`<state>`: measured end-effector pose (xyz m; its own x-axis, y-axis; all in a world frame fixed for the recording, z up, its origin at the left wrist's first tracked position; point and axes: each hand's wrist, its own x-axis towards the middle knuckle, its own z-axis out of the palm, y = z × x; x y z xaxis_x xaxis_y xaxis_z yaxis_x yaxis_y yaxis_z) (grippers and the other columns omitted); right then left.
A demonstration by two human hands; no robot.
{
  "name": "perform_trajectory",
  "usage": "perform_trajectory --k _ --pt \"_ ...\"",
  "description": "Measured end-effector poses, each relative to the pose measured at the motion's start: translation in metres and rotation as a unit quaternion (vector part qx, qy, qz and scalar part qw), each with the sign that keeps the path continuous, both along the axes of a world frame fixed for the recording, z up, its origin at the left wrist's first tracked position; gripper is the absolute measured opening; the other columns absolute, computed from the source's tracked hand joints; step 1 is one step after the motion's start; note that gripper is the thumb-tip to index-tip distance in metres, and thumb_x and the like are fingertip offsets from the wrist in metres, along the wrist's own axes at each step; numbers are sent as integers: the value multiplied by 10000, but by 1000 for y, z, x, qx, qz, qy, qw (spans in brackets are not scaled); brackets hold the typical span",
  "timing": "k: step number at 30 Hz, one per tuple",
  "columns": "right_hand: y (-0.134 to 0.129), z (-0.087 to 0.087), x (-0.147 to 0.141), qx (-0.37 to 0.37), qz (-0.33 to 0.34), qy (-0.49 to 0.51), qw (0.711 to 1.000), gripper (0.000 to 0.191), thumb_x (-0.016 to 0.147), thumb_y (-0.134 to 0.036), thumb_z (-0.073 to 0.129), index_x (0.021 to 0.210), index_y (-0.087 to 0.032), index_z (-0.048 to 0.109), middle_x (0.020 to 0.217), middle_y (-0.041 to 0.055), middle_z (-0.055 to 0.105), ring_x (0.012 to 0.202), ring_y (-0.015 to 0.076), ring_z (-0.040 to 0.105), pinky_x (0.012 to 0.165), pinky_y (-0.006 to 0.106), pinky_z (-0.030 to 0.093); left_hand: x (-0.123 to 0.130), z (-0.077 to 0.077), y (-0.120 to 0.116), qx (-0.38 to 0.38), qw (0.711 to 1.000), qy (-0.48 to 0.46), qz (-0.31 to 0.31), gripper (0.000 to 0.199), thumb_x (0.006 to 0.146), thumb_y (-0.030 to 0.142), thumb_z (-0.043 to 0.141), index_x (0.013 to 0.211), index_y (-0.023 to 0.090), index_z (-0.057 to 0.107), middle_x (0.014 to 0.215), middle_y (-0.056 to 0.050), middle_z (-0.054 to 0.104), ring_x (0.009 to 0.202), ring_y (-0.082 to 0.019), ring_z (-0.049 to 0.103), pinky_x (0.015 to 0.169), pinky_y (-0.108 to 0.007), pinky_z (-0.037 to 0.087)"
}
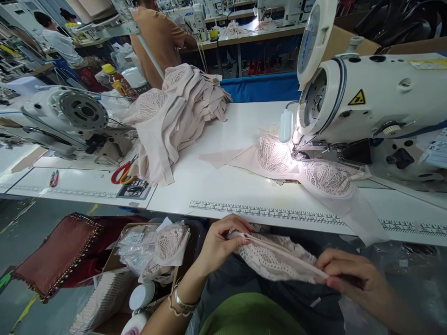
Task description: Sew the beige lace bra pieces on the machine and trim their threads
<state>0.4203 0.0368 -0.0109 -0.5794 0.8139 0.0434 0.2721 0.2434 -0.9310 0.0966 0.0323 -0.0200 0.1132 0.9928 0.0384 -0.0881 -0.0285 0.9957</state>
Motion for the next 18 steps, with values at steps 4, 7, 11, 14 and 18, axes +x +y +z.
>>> perform_trajectory --k 4,7,11,14,18 --pt "1 -2 -5 105 -135 -15 985 191 914 -377 696 760 -282 756 802 57 749 698 205 725 555 246 552 6 -7 -4 48 995 27 81 211 769 359 877 747 181 765 846 -79 737 848 -218 678 793 -326 541" --pt "-5 -8 -11 145 -196 -42 969 168 915 -317 688 755 -268 683 814 60 743 650 194 704 482 256 505 10 -10 -6 86 989 44 110 120 809 297 848 784 200 782 822 -59 735 829 -200 675 770 -301 545" --pt "-9 -15 -16 231 -222 -54 946 178 909 -216 682 766 -265 589 768 27 725 610 164 676 484 250 482 13 -14 -8 118 983 64 127 65 848 239 806 803 200 779 820 -57 728 820 -200 674 749 -298 556" --pt "-6 -18 -17 258 -237 -82 933 125 924 -248 677 820 -269 610 721 -9 698 527 125 624 481 227 476 13 -16 -8 128 980 72 132 56 862 231 790 820 197 776 829 -60 727 832 -206 678 751 -299 556" --pt "-3 -17 -17 212 -255 -139 933 148 953 -426 636 959 -288 688 679 -21 649 469 117 561 424 229 420 14 -17 -8 123 981 70 136 37 842 202 809 820 207 780 836 -41 730 838 -186 679 763 -270 548"
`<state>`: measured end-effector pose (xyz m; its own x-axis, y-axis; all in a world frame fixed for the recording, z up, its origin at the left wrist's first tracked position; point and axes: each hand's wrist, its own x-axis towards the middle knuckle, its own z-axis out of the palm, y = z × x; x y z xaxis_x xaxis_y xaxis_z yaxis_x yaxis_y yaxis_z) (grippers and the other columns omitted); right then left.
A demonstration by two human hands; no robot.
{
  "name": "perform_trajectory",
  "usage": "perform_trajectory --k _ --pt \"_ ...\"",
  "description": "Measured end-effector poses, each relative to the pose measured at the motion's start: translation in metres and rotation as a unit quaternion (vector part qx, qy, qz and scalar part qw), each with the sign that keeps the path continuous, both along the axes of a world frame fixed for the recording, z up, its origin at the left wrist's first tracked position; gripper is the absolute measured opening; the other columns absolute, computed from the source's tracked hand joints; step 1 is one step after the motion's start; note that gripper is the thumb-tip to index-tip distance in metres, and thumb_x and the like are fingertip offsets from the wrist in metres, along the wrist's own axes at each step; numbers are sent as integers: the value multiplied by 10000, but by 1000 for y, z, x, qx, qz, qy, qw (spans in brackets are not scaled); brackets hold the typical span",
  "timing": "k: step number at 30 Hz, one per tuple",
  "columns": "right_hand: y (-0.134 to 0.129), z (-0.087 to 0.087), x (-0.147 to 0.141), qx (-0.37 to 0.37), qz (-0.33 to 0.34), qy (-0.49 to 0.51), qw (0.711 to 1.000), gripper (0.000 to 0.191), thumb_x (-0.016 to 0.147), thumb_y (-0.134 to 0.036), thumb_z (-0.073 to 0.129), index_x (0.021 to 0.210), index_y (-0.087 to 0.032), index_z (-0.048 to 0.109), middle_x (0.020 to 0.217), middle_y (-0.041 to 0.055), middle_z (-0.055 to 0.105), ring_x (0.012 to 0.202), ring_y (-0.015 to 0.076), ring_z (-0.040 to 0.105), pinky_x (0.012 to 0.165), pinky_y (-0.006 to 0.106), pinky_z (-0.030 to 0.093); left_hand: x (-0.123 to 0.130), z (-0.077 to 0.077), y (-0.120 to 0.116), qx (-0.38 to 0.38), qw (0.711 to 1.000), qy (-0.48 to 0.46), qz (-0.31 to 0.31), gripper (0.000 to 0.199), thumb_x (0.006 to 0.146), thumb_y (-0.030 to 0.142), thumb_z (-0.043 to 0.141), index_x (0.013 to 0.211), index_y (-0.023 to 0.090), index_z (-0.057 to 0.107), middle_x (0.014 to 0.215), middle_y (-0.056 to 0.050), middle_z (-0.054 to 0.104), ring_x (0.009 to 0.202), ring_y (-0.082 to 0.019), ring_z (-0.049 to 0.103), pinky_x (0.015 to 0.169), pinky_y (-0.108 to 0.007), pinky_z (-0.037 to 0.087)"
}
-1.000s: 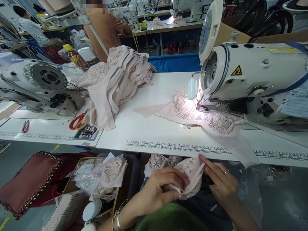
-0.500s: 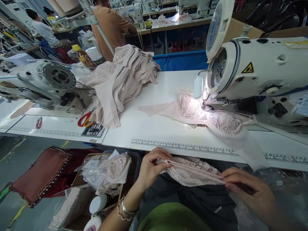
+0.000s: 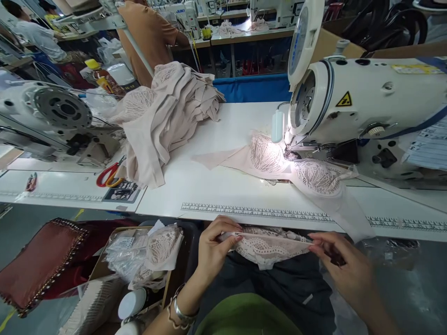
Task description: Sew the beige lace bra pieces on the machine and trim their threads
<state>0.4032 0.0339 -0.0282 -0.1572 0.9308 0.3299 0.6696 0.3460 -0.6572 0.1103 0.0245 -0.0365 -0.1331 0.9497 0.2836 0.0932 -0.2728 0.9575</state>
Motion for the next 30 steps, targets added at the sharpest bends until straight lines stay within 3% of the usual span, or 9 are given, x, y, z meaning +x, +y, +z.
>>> perform_trajectory --k 4,10,13,16,18,20,22,25,30 --pt "5 5 3 -58 27 13 998 201 946 -442 629 850 -285 711 820 23 700 546 137 596 453 247 437 3 0 0 -1 1000 -18 0 38 834 217 822 815 209 790 832 -40 732 831 -181 679 761 -264 546" --pt "19 29 22 -138 180 121 966 219 912 -381 675 719 -278 670 644 23 617 538 165 573 461 268 444 -3 7 -2 -42 997 -58 -38 158 837 303 825 770 180 751 809 -51 719 811 -192 678 758 -287 541" --pt "19 45 15 -144 259 130 946 215 916 -330 673 709 -276 652 603 14 606 533 157 575 481 267 450 -5 19 -3 -99 984 -9 -145 207 895 372 761 950 174 736 1023 -101 733 986 -230 685 889 -338 531" --pt "12 53 -12 -131 263 70 953 156 912 -246 662 760 -262 635 679 -2 626 578 134 592 504 244 449 6 31 -1 -79 951 79 -289 445 915 448 719 1272 196 633 1327 -150 630 1247 -276 575 1075 -408 443" --pt "6 52 -30 -111 252 32 961 149 908 -175 624 778 -248 614 723 -6 618 615 124 595 523 230 447 21 33 -1 -35 938 108 -329 366 930 454 694 1180 188 669 1276 -146 630 1210 -266 565 1055 -391 447" --pt "3 47 -41 -101 253 18 962 158 912 -147 589 783 -238 591 739 -5 603 618 115 580 520 222 434 35 30 -1 -10 942 107 -319 248 975 405 641 931 167 697 1083 -121 650 1064 -230 587 955 -343 477" --pt "2 42 -42 -107 254 19 961 158 937 -164 571 797 -236 583 752 -4 595 594 105 554 494 216 410 45 26 -1 -12 954 78 -290 277 1003 333 597 798 156 657 939 -93 617 942 -197 580 852 -302 479" --pt "5 34 -34 -130 245 32 960 151 973 -222 558 827 -239 593 767 -2 597 561 99 525 476 218 396 49 21 0 -54 960 27 -273 261 985 271 609 749 157 603 866 -63 578 845 -171 557 748 -270 449" --pt "9 26 -27 -161 220 35 961 88 962 -248 572 892 -244 624 788 -3 622 535 99 501 481 226 400 48 18 3 -112 962 10 -248 243 956 233 610 732 163 549 814 -25 515 788 -153 507 702 -259 391"
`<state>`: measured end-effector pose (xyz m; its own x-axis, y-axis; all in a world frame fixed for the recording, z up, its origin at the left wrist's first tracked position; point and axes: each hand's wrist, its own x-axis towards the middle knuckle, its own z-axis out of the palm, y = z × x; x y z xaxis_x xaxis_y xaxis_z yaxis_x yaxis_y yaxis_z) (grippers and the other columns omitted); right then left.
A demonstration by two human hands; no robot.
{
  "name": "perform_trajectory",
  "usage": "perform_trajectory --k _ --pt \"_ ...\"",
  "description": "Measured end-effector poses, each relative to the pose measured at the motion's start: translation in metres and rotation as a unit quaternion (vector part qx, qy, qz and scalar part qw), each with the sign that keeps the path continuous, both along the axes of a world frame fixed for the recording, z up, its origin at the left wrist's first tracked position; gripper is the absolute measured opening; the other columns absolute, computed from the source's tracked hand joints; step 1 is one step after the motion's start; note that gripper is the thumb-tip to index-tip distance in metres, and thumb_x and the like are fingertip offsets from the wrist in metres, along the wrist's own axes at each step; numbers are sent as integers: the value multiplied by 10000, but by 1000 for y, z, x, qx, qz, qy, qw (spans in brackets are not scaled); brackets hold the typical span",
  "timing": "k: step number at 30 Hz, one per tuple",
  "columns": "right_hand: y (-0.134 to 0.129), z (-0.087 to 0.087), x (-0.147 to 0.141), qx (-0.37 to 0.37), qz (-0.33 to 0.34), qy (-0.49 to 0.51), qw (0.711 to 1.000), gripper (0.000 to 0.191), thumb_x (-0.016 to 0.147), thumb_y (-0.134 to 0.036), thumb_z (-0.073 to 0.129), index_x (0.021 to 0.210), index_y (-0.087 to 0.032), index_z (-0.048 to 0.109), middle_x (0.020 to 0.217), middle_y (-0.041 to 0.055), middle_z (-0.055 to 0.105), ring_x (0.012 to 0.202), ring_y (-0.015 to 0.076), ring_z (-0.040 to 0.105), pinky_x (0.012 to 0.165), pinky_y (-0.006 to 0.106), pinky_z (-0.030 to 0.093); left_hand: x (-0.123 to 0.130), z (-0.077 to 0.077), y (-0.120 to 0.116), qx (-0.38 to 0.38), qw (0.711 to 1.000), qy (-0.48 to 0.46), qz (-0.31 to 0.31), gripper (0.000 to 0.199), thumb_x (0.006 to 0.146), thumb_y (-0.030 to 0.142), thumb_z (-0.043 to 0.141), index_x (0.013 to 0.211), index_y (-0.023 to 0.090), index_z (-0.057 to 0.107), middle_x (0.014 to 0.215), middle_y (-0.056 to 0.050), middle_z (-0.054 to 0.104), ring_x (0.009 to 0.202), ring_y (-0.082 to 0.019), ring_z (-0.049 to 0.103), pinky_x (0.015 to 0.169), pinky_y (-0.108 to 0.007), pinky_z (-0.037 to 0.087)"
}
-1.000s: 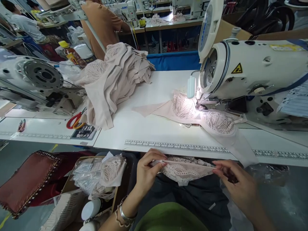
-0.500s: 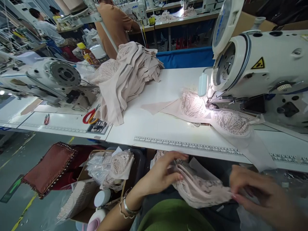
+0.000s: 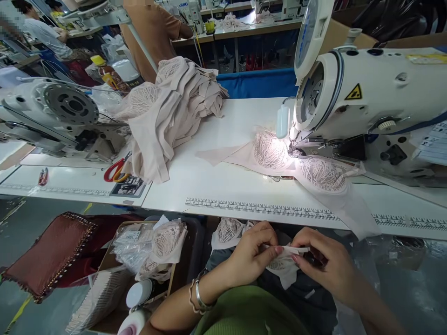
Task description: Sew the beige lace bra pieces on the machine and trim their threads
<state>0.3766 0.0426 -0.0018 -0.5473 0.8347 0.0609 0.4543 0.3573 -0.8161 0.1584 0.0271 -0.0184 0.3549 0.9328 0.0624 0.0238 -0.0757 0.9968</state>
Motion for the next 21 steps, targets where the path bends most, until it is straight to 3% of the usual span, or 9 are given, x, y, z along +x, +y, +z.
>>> perform_trajectory --k 8,12,18,21 --pt "1 -1 -4 -13 -54 15 998 215 966 -301 548 796 -231 659 648 -19 609 504 110 502 463 236 366 5 -1 -2 -1 999 30 27 267 969 240 547 713 170 520 807 -22 504 766 -152 491 674 -259 363" --pt "2 1 -7 -43 -63 26 997 259 963 -365 555 770 -225 657 599 -25 567 476 109 458 438 236 344 11 -2 -3 19 997 59 41 175 938 295 639 820 167 660 829 -47 628 808 -179 542 723 -281 391" --pt "-3 -7 -5 -40 -100 47 993 370 1011 -467 493 777 -232 658 668 9 603 543 137 530 501 256 404 15 -9 1 -70 991 78 86 279 876 431 743 738 193 791 658 -45 667 709 -185 553 653 -278 402" --pt "-9 -22 2 -64 -153 46 985 438 1026 -539 430 737 -235 559 577 -30 476 482 126 435 483 257 365 13 -9 2 -105 991 24 82 240 859 391 744 754 183 800 695 -51 708 714 -181 590 649 -258 430"
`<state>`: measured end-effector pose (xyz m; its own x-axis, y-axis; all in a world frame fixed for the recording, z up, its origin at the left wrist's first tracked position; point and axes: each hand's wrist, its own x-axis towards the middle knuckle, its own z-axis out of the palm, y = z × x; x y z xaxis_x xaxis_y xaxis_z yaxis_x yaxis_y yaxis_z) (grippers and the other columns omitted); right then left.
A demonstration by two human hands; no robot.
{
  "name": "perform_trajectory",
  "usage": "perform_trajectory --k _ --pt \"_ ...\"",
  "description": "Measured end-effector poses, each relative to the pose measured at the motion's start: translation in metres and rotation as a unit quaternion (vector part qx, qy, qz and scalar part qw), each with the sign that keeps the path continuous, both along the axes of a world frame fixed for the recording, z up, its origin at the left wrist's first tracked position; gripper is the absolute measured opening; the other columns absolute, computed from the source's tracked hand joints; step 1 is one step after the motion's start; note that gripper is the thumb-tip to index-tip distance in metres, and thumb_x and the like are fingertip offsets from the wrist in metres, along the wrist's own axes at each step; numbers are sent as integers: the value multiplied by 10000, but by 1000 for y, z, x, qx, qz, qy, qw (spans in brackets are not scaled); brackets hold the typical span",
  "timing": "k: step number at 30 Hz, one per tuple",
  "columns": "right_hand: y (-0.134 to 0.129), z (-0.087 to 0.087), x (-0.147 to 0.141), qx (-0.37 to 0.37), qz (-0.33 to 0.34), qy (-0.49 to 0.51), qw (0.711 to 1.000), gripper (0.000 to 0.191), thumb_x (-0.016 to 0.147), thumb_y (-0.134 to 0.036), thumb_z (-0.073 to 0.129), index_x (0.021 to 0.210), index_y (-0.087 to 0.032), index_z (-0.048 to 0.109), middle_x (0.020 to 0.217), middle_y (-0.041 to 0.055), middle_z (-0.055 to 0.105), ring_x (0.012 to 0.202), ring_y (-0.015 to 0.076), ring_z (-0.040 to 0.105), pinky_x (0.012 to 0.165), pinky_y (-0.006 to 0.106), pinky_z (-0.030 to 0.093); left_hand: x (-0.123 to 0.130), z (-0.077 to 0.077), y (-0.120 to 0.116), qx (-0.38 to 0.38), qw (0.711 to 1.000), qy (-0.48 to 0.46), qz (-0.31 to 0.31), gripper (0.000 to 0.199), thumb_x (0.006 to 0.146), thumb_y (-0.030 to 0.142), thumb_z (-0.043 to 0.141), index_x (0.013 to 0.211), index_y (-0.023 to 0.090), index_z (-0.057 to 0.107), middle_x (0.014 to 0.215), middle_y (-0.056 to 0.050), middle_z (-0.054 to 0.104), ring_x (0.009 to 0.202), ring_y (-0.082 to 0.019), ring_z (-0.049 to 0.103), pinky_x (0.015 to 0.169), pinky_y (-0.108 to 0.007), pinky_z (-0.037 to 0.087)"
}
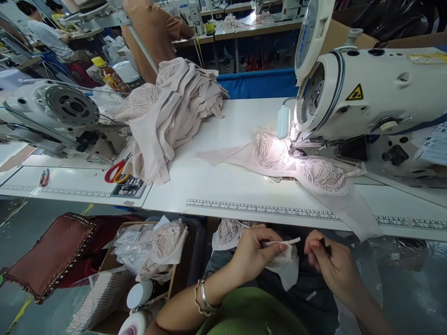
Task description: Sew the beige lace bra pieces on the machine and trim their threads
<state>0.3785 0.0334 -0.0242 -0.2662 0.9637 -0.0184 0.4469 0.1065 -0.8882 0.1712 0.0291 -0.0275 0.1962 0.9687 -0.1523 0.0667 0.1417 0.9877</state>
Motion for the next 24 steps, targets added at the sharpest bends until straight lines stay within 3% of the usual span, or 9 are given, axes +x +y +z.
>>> perform_trajectory --k 2,4,7,9,15,24 --pt "-4 -9 2 -41 15 12 999 455 999 -611 437 756 -237 528 582 -45 423 473 122 382 462 255 334 -1 1 0 -16 999 -29 1 232 856 372 729 764 171 798 720 -57 725 713 -178 608 649 -250 440" --pt "-6 -14 1 -81 44 48 995 473 999 -631 410 806 -229 569 659 -21 473 539 134 441 503 256 379 -2 2 1 -22 999 -35 2 230 851 365 725 767 162 794 731 -61 725 712 -176 615 650 -247 442" --pt "-7 -13 -6 -133 48 99 985 437 1024 -569 405 884 -218 627 702 -2 512 632 151 512 577 257 430 -2 3 2 -12 999 -30 0 236 857 362 714 757 160 785 729 -62 719 723 -176 617 660 -245 444" --pt "-7 -10 -12 -151 47 124 980 387 1013 -560 448 958 -222 627 664 -20 504 585 137 484 542 245 409 -3 4 3 -1 1000 -25 0 236 861 362 707 756 163 781 728 -60 720 731 -176 616 669 -246 446" --pt "-7 -9 -18 -133 6 136 982 376 983 -589 496 923 -227 579 640 -36 518 493 109 411 465 230 357 -4 2 3 -24 999 -14 21 230 830 375 724 771 163 788 748 -63 727 716 -174 618 639 -244 442" --pt "-9 -2 -24 -84 -51 70 993 368 927 -587 577 887 -224 624 673 -17 539 599 150 519 551 248 440 -1 -1 3 -42 999 -6 21 132 812 292 743 758 190 807 739 -42 752 727 -186 657 664 -248 489"
